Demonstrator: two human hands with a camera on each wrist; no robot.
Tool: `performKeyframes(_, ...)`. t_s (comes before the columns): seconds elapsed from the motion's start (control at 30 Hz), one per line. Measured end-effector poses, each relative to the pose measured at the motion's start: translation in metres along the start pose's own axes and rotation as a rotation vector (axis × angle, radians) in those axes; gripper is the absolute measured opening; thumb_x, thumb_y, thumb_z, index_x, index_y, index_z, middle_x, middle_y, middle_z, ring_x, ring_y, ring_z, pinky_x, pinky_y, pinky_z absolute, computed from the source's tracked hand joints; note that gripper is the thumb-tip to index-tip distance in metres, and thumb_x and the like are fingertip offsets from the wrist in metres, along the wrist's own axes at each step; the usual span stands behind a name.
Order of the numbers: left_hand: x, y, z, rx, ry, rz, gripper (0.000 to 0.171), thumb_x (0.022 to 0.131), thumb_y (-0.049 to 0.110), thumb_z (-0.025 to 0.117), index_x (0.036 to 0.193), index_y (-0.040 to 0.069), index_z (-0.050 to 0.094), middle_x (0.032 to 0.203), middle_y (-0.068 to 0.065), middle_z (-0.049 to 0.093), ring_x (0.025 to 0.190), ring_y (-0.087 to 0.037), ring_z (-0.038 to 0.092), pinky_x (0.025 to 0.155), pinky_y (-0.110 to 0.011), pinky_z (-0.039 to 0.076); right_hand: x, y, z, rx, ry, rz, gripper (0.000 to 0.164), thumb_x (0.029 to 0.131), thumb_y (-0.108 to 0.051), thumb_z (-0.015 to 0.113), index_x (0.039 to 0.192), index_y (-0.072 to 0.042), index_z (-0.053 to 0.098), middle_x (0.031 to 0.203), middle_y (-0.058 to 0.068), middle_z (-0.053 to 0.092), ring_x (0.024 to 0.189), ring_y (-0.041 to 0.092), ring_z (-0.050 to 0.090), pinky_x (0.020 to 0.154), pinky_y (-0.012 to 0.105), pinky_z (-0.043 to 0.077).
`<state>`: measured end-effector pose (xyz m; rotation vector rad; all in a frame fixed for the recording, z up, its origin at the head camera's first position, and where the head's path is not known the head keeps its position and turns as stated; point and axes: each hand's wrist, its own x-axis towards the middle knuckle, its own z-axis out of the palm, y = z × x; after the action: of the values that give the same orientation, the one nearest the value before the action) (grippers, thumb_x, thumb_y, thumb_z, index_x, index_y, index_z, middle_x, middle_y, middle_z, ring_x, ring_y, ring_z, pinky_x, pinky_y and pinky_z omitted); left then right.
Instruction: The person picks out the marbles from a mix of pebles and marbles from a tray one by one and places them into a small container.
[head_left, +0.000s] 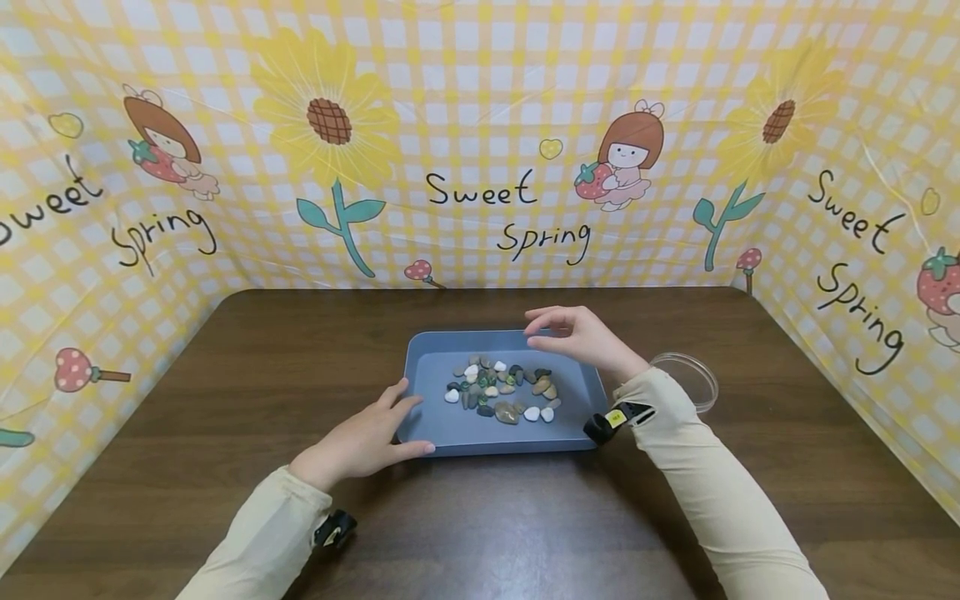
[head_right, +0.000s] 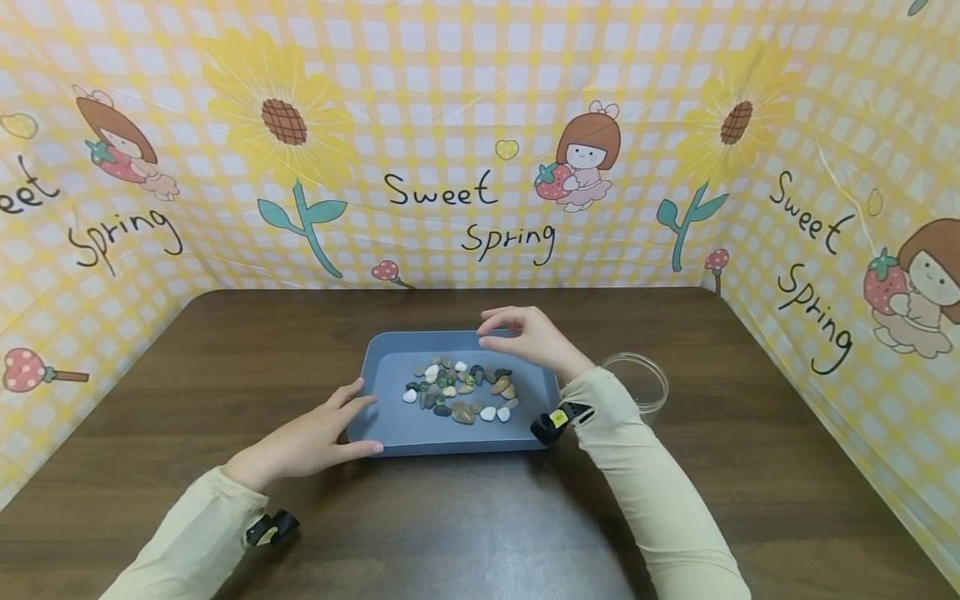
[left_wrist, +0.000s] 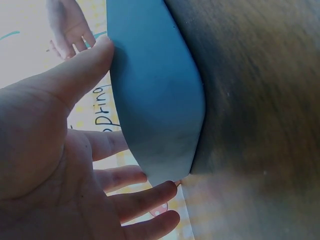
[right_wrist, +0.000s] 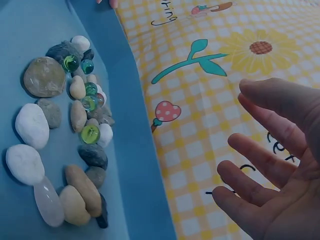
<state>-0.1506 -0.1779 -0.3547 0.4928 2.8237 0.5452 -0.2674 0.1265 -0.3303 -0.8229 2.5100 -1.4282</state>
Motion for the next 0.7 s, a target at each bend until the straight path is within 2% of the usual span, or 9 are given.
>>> performKeyframes(0.3,0.000,0.000,0.000,-0.003,0.002,0.001,0.075,0.087,0.050,0.059,0.140,0.002,0.039,0.152,-0.026,0.021,0.131,-0.044,0.039,0.098,-0.054,0.041,0.013,0.010,0.008,0.038,-0.026,0.066,0.025,0.086,-0.015,0.067,0.103,0.002,0.067,0.136,0.015,0.053,0.127,0.030,0.049,0.105,0.050,0.038)
performKeyframes(0.53,-0.001,-0.001,0.000,-0.005,0.001,0.001,0.077,0.086,0.053,0.058,0.140,0.002,0.039,0.152,-0.026,0.020,0.131,-0.044,0.039,0.099,-0.054,0.041,0.021,0.020,0.014,-0.039,-0.092,0.090,0.027,0.086,-0.016,0.067,0.107,0.001,0.067,0.137,0.015,0.052,0.131,0.029,0.044,0.106,0.048,0.037)
performKeyframes(0.7,-0.001,-0.001,0.000,-0.007,0.001,0.007,0.077,0.086,0.053,0.058,0.140,0.002,0.039,0.152,-0.026,0.021,0.130,-0.044,0.040,0.098,-0.054,0.042,0.026,0.027,0.017,-0.050,-0.111,0.109,0.027,0.086,-0.016,0.067,0.107,0.000,0.067,0.138,0.013,0.052,0.133,0.029,0.043,0.108,0.048,0.034)
